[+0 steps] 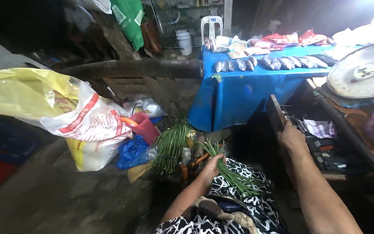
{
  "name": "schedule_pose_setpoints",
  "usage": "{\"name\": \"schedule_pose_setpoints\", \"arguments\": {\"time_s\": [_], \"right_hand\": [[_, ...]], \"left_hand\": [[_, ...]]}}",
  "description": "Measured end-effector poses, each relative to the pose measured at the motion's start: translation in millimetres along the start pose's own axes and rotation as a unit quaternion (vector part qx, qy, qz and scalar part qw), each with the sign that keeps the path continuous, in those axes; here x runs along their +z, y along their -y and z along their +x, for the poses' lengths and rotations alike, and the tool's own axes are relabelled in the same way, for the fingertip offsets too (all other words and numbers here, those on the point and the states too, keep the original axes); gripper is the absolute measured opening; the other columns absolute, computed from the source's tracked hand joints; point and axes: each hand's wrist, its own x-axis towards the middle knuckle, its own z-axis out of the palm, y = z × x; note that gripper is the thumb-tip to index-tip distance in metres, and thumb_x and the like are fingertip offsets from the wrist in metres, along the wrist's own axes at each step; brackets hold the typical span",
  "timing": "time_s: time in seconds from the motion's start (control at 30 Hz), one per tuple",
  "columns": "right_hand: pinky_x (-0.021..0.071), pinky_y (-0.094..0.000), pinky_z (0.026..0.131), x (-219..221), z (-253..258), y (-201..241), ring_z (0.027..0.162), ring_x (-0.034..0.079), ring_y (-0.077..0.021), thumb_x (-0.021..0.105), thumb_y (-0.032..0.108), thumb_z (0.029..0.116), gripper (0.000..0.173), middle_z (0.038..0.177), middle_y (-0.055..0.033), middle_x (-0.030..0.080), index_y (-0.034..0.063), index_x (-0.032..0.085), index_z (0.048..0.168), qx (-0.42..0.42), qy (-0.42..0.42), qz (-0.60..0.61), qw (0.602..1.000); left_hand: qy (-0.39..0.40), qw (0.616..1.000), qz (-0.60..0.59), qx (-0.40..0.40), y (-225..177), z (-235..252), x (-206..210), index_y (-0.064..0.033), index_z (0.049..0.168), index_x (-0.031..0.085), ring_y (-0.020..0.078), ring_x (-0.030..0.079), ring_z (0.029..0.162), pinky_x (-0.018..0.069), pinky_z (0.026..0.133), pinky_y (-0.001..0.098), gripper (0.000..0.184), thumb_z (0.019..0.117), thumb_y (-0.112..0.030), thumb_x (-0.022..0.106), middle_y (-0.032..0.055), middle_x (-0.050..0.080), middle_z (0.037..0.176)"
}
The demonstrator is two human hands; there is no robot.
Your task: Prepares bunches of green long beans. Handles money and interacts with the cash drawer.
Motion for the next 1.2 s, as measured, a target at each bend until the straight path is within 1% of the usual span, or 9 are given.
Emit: {"name": "schedule_pose_setpoints", "arguments": {"time_s": [0.23,0.3,0.4,0.6,0.73,1.0,1.2], "right_hand": [[0.043,-0.0639,0.107,0.1,-0.1,-0.5,0.129,0.056,-0.0468,0.058,0.027,0.1009,0.067,0.14,-0.0294,0.056,0.0029,0.031,0.158,0.0,0.001,0.011,1.0],[0.0429,-0.0645,0.107,0.6,0.2,-0.6,0.129,0.056,-0.0471,0.058,0.027,0.1012,0.067,0.141,-0.0296,0.056,0.0029,0.032,0.158,0.0,0.0,0.014,1.0],[0.043,-0.0641,0.107,0.9,-0.1,-0.9,0.129,0.056,-0.047,0.058,0.026,0.1012,0.066,0.141,-0.0297,0.055,0.0026,0.032,0.158,0.0,-0.002,0.016,1.0],[0.0435,-0.0631,0.106,-0.5,0.1,0.5,0.129,0.056,-0.0461,0.059,0.027,0.1012,0.067,0.141,-0.0292,0.055,0.0027,0.031,0.158,0.004,0.006,0.01,1.0],[0.0443,-0.0632,0.105,-0.5,0.6,0.0,0.129,0.057,-0.0464,0.059,0.026,0.1008,0.066,0.14,-0.029,0.056,0.0029,0.032,0.156,0.004,0.006,0.015,1.0],[0.0454,-0.0628,0.104,0.5,1.8,-0.3,0.128,0.058,-0.0454,0.059,0.028,0.1008,0.066,0.139,-0.029,0.057,0.004,0.032,0.157,0.009,0.008,0.012,1.0],[0.0456,-0.063,0.104,0.3,1.5,-0.5,0.127,0.058,-0.0458,0.058,0.028,0.1018,0.065,0.139,-0.0294,0.057,0.0035,0.033,0.156,0.004,0.009,0.009,1.0]], "left_hand": [[-0.005,1.0,-0.009,-0.005,-0.7,-1.1,0.4,-0.0022,0.114,0.053,0.0197,0.063,0.063,0.0581,0.06,0.0324,0.015,0.0992,-0.003,0.057,0.0121,0.063,0.082],[-0.004,1.0,0.001,-0.005,-1.3,-2.2,0.9,-0.0023,0.117,0.052,0.0197,0.064,0.064,0.0581,0.061,0.0324,0.018,0.0996,-0.003,0.056,0.012,0.063,0.083],[-0.003,1.0,-0.004,-0.006,-1.3,-1.2,0.1,-0.0024,0.119,0.051,0.0199,0.064,0.065,0.0583,0.062,0.0326,0.02,0.0998,-0.003,0.056,0.012,0.064,0.084],[-0.01,1.0,-0.016,-0.011,-0.6,0.2,0.5,-0.0029,0.117,0.051,0.0201,0.064,0.064,0.0581,0.061,0.033,0.018,0.0996,-0.003,0.057,0.0122,0.063,0.083],[-0.006,1.0,-0.011,-0.01,0.0,2.1,-0.2,-0.0025,0.116,0.052,0.0196,0.064,0.063,0.0582,0.06,0.0323,0.017,0.0997,-0.003,0.057,0.0121,0.064,0.083],[-0.009,1.0,-0.017,-0.006,-0.2,1.1,0.5,-0.002,0.118,0.051,0.02,0.064,0.064,0.0586,0.062,0.0333,0.019,0.1002,-0.002,0.056,0.0123,0.063,0.084],[-0.008,1.0,-0.013,-0.003,-1.1,-0.1,1.4,-0.0017,0.116,0.052,0.0198,0.064,0.064,0.0582,0.061,0.0327,0.016,0.1004,-0.002,0.056,0.0125,0.063,0.084]]}}
